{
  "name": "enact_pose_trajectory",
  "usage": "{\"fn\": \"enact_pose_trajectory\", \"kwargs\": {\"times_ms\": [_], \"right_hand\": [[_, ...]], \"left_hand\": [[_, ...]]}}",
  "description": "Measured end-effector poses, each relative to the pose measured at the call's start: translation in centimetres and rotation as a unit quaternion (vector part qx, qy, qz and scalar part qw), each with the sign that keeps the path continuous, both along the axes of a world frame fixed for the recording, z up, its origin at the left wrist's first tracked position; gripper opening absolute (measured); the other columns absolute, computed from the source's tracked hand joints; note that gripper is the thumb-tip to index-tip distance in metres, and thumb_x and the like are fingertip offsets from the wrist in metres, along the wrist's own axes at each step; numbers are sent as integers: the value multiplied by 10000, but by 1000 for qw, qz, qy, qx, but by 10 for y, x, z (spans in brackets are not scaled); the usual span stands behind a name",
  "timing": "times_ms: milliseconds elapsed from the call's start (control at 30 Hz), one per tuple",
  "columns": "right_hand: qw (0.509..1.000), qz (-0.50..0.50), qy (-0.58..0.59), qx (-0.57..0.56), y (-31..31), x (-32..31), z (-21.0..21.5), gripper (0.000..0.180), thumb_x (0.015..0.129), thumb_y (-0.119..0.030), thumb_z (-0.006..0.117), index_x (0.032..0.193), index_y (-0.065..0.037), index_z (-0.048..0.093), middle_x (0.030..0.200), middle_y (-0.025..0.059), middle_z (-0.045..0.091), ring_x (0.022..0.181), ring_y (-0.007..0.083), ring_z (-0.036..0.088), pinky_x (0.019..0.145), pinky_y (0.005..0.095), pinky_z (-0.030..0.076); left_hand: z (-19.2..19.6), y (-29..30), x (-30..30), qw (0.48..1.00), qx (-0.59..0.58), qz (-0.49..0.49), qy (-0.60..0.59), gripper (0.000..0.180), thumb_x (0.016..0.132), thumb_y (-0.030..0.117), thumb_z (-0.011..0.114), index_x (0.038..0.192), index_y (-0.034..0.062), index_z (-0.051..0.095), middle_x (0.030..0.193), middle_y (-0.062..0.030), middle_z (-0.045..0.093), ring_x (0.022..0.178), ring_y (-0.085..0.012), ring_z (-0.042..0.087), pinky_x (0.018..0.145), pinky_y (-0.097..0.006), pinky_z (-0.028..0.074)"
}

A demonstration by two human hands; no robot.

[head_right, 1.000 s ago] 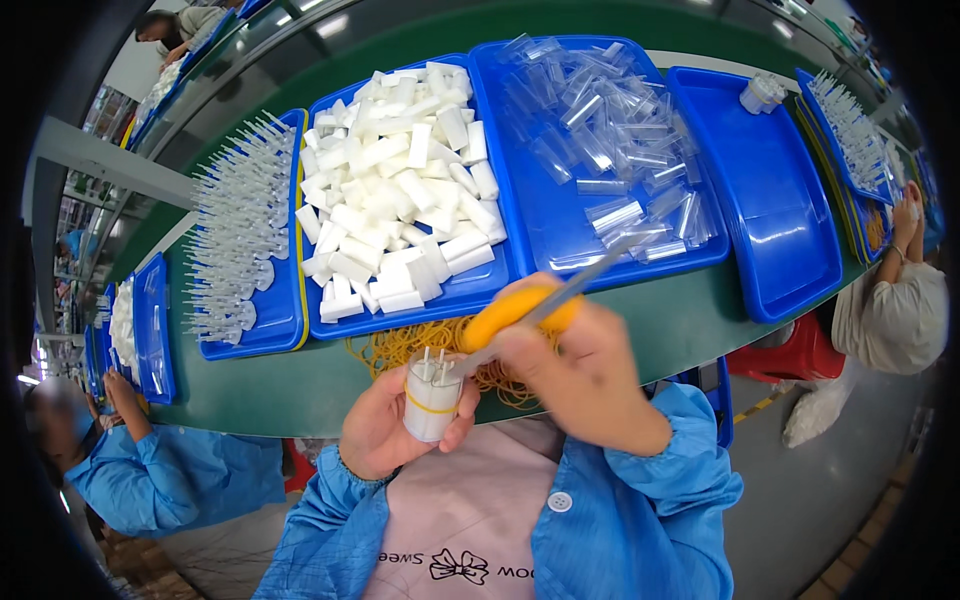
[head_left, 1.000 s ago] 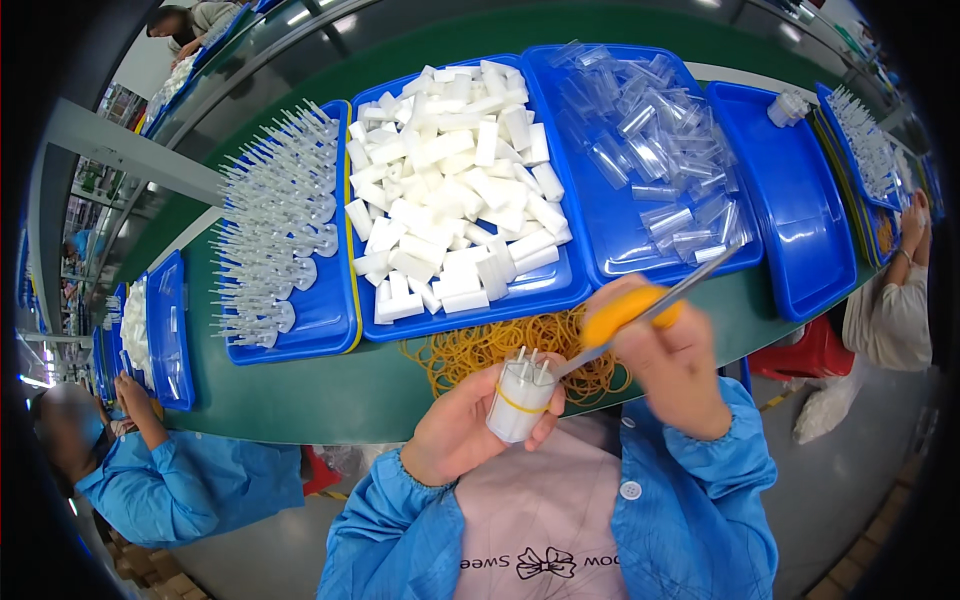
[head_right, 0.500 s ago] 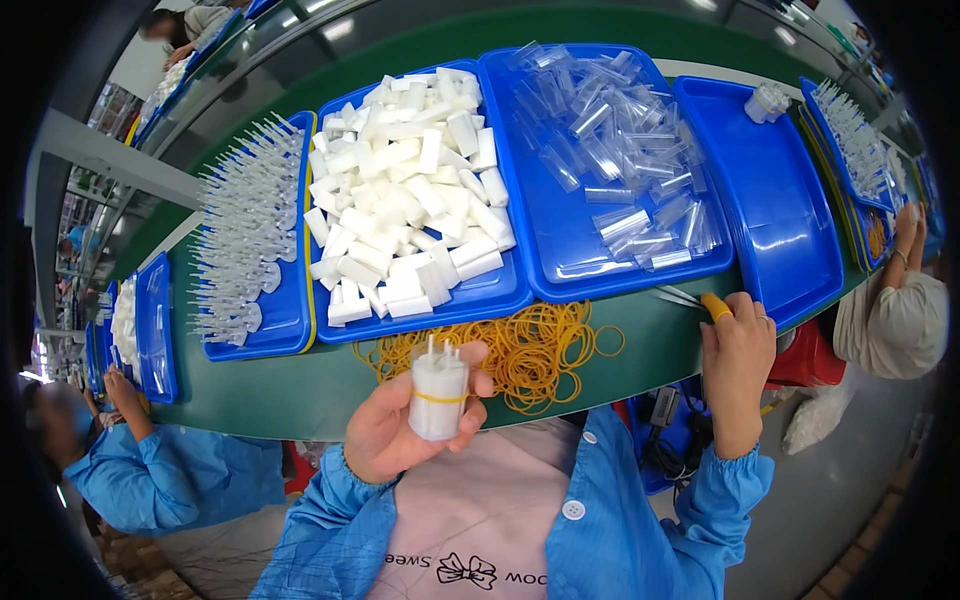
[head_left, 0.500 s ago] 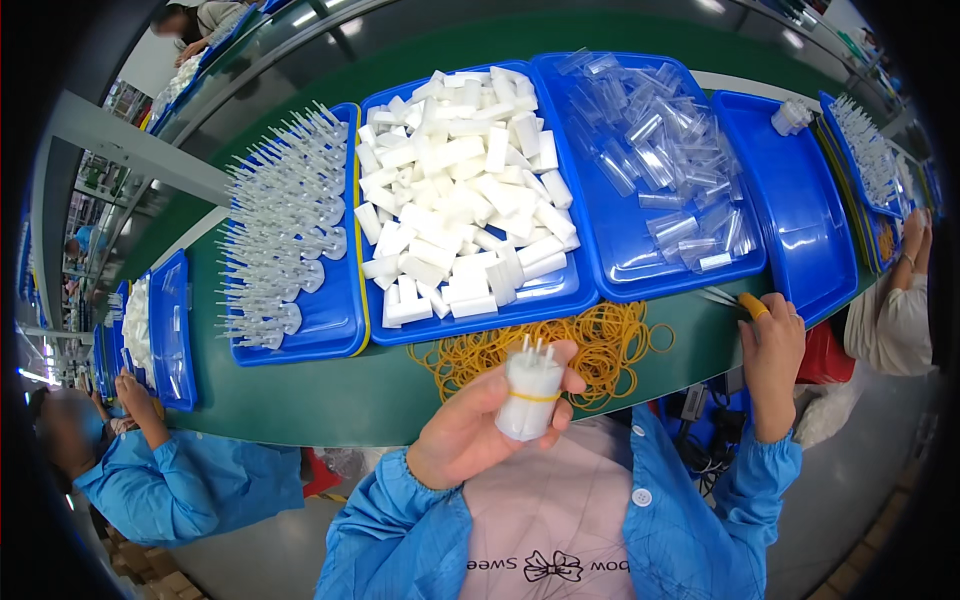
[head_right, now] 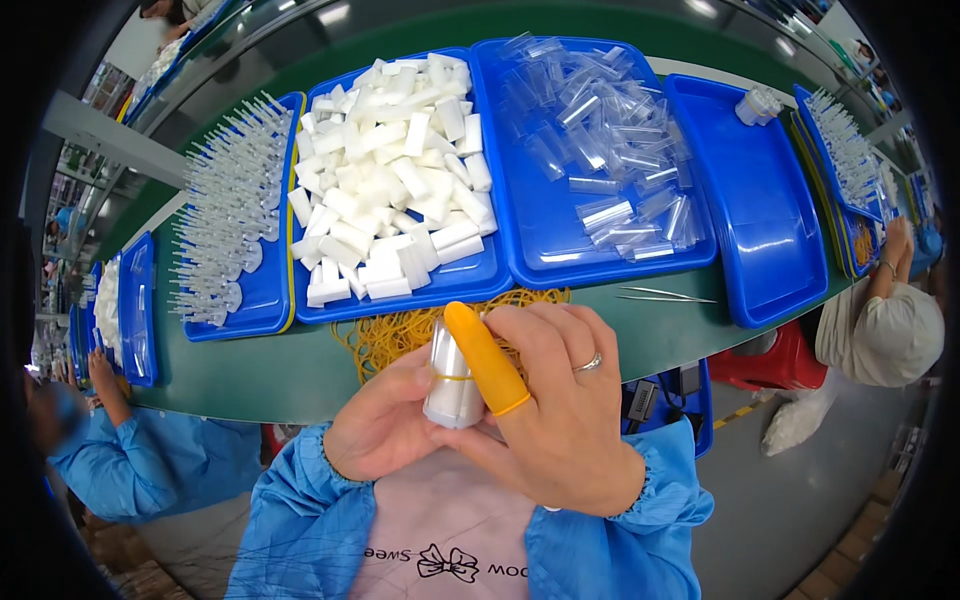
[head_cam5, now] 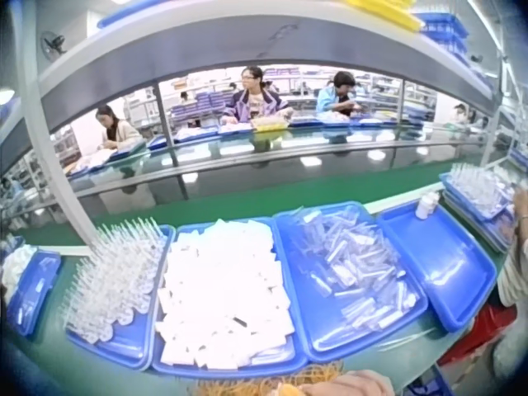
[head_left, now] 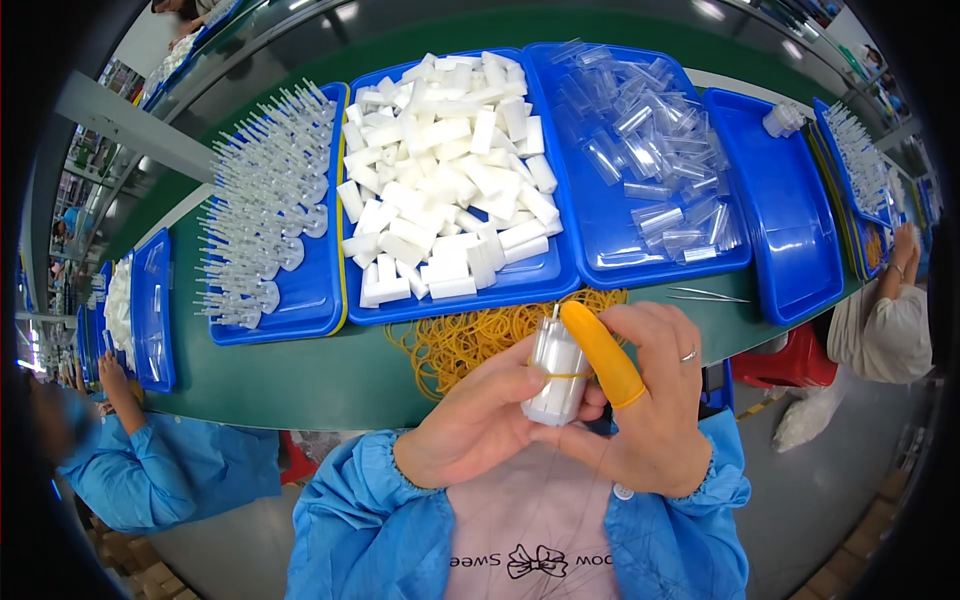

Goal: The person assembles small white plastic components by inserting them into clear plastic tubes. They use a yellow rubber band to secure the components within the tube and a yellow-handled tool to adjust the fit. The process is repeated for multiple units on a factory assembly line.

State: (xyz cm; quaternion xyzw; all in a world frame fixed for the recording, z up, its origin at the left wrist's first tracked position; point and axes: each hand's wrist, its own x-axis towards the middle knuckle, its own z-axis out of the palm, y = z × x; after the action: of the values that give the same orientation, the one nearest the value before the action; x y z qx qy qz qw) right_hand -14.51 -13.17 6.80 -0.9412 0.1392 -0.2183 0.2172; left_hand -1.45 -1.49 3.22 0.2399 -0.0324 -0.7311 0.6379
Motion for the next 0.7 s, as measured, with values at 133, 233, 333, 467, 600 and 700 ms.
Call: {"fn": "enact_pose_trajectory", "kwargs": {"times_ms": [133,233,333,467,600,700], "right_hand": [[996,12,-49,68,-2,0,-17,664,537,-267,821,1125,-30,622,1089,99,493,979,285,496,861,424,390],[983,25,-58,175,-6,-3,-19,679,542,-267,840,1133,-20,614,1083,111,492,975,285,496,851,403,399],[980,38,-39,192,-14,-3,-22,724,540,-286,850,1160,-13,594,1100,120,492,983,287,494,854,399,399],[984,16,-23,175,-14,-1,-18,761,534,-303,853,1182,-13,577,1123,126,489,994,295,491,861,401,395],[993,37,-7,115,-15,2,-14,737,548,-319,853,1163,-16,583,1130,131,487,1004,305,487,867,406,393],[991,55,-3,124,-20,2,-23,771,539,-339,864,1171,-10,570,1136,132,480,1017,295,488,876,395,397]], "left_hand": [[-7,-3,6,995,6,-1,99,571,935,306,510,1382,17,301,1264,-152,494,1137,-242,523,961,-368,435],[-21,-4,10,991,-52,-32,121,548,924,299,507,1357,5,340,1257,-160,501,1137,-279,534,977,-428,434],[-20,-5,11,997,-62,-41,27,526,950,300,499,1361,4,355,1270,-115,506,1122,-216,536,949,-342,436],[-18,-6,12,999,-25,-23,-34,524,940,286,545,1358,21,371,1233,-60,526,1086,-139,538,931,-300,434],[-22,-10,8,995,-31,-4,-90,513,929,257,575,1354,38,387,1198,-32,543,1073,-108,533,919,-281,431],[-23,-9,6,997,-30,2,-77,515,927,244,581,1357,39,387,1192,-31,549,1072,-107,532,919,-280,430]]}}
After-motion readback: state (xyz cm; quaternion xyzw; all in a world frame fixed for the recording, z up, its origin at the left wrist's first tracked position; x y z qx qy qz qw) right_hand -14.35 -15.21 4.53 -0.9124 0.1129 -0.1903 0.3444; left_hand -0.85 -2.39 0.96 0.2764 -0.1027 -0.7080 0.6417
